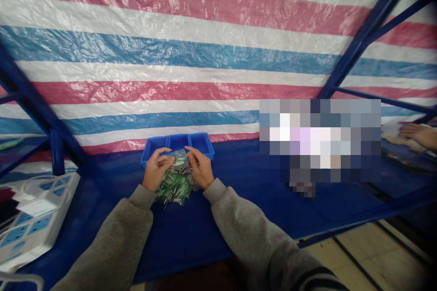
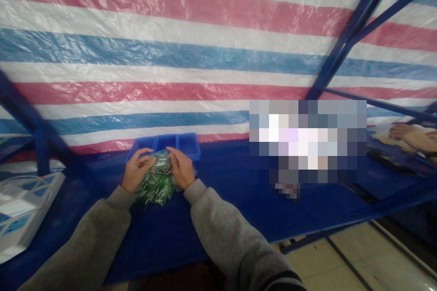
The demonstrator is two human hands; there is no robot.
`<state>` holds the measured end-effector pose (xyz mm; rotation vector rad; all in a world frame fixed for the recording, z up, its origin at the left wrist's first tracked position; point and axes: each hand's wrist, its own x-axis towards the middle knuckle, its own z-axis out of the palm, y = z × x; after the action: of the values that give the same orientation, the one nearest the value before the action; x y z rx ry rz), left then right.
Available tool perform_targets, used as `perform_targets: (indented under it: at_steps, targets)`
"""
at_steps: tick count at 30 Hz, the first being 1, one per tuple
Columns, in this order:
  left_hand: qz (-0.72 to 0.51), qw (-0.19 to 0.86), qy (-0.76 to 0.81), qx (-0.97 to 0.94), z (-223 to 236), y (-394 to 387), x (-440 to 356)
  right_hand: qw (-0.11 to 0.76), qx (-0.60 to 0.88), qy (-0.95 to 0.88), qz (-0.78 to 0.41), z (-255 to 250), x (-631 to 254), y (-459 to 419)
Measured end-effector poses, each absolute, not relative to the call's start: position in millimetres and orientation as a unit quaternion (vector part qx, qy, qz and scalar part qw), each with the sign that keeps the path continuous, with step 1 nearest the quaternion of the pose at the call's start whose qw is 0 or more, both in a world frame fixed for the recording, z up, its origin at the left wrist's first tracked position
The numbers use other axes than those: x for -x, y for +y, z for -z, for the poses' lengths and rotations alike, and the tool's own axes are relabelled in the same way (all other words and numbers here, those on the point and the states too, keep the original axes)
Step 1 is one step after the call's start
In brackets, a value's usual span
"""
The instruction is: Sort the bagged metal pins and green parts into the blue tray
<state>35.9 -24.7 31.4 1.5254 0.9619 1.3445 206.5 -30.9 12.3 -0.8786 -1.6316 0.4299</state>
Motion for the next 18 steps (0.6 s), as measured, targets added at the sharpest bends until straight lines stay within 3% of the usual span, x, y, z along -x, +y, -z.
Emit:
perform_targets:
  at_steps: [4,8,11,15,18]
  targets:
    - [-0.538,0.464,0.380,-0.593,-31.8,-23.5,-37.2,0.559,0.340,-0.746,-0.120,-15.7,-208.1,-32.2]
    - [-0.535,0.454,0.399,-0.591,-29.8,-21.1,-35.2,0.553,0.364,-0.736,-0.142,-14.7,-209.2,-28.7]
    - [-0.559,0.396,0.430,-0.587,-30.2,-20.0,-31.9,0.542,0.388,-0.704,-0.245,-15.2,-212.0,-24.5]
    - [-0.575,0.344,0.448,-0.592,-31.6,-19.6,-29.2,0.456,0.368,-0.641,-0.496,-14.9,-214.3,-18.1]
    - [-0.580,0.322,0.442,-0.604,-31.6,-20.3,-30.0,0.484,0.354,-0.557,-0.575,-14.3,-212.4,-15.1]
